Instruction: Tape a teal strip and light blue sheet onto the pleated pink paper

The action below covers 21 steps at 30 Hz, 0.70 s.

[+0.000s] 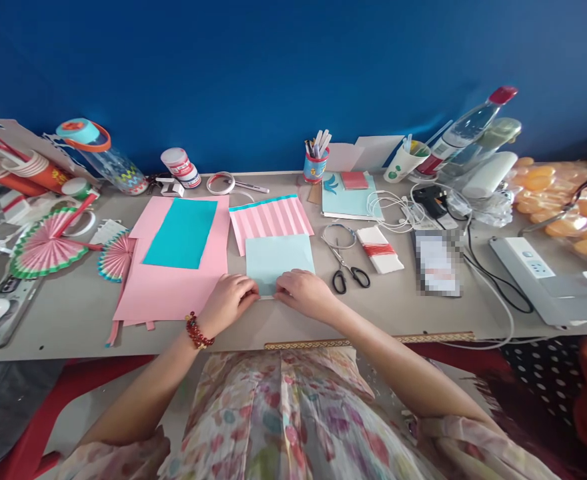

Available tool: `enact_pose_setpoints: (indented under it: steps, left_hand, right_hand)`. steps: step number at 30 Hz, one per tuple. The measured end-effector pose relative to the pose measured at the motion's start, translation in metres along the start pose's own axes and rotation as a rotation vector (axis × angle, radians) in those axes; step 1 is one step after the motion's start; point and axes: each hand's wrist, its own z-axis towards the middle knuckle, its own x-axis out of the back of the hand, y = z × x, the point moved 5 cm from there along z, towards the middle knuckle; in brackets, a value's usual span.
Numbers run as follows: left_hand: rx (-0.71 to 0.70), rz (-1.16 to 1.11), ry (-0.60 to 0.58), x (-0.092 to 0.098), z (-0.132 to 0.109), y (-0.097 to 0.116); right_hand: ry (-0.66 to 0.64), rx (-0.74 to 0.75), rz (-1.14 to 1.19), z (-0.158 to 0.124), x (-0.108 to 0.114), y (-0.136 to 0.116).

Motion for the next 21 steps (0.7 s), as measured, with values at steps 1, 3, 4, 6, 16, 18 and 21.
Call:
enact_pose_setpoints:
  steps: [1, 3, 4, 6, 16, 18, 21]
  left_hand:
    - [0.003, 0.003, 0.002, 0.0002, -0.0001, 0.0002]
    - [0.004, 0.008, 0.006, 0.0005, -0.0005, 0.0008]
    - [0.004, 0.009, 0.007, 0.0007, -0.0008, 0.001]
    - [0.001, 0.01, 0.007, 0.0007, -0.0015, 0.0012]
    - [-0.018, 0.069, 0.025, -0.002, -0.0029, 0.0025]
    - [-0.015, 0.065, 0.021, -0.0012, -0.0023, 0.004]
    - [-0.009, 0.055, 0.016, 0.0018, -0.0014, 0.0051]
  right_hand:
    - [0.0, 0.003, -0.003, 0.001, -0.0009, -0.0013]
    - [0.008, -0.009, -0.014, 0.0024, -0.0026, -0.0023]
    - [0.013, -0.018, -0.019, 0.0028, -0.0034, -0.0022]
    - [0.013, -0.031, -0.028, 0.0032, -0.0045, -0.0022]
    - [-0.029, -0.07, -0.073, 0.0054, -0.0016, -0.0051]
    - [-0.037, -0.074, -0.079, 0.0058, -0.0011, -0.0053]
    - [-0.043, -0.078, -0.089, 0.0062, -0.0005, -0.0053]
